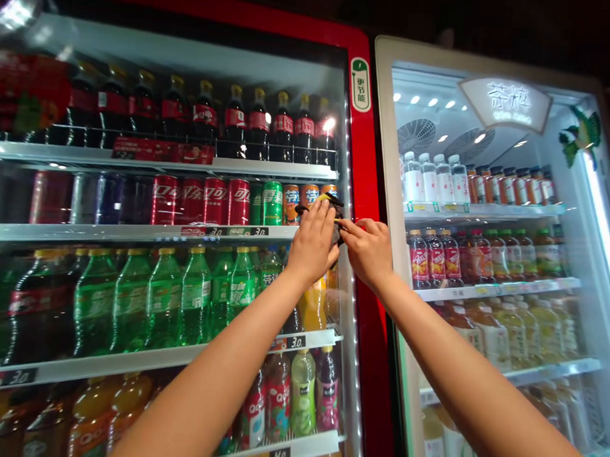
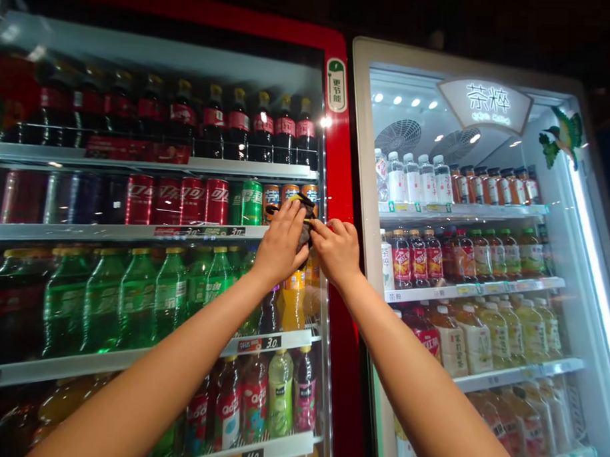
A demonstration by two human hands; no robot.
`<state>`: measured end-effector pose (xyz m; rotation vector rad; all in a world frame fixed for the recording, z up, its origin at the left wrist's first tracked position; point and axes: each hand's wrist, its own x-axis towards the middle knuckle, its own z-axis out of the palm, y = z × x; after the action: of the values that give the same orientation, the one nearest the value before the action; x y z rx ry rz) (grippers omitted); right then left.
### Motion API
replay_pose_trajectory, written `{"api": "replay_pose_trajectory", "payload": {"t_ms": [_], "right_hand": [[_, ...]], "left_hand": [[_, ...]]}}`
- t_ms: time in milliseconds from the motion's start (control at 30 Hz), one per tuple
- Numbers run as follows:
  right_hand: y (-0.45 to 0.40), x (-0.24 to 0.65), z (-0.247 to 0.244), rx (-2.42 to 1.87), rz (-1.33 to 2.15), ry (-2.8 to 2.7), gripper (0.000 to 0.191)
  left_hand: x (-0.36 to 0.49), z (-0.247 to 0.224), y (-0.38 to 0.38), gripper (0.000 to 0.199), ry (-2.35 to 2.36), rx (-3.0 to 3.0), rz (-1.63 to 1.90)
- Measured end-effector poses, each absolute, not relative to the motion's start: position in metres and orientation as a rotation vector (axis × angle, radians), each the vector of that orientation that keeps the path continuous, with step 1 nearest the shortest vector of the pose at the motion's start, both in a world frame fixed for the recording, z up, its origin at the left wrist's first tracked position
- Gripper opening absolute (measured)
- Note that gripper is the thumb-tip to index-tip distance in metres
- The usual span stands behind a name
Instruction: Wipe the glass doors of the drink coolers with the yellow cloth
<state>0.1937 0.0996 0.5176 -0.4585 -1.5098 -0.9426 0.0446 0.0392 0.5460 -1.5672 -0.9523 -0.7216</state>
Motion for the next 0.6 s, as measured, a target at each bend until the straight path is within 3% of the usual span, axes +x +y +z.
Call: {"api": "replay_pose_trajectory", "payload": {"t_ms": [300,600], "right_hand": [[0.102,0.208,0.471,-0.424,-1.129,-1.486,0.019],[0.103,0.204,0.583,-0.537,-0.978,-1.522,0.026]], "left_hand": [[0.053,0.497,0.040,0.071,-0.922,-1.612,-0.609],[0.073,0.601,0.061,0.061,-0.917,-1.523,-0.677]]}}
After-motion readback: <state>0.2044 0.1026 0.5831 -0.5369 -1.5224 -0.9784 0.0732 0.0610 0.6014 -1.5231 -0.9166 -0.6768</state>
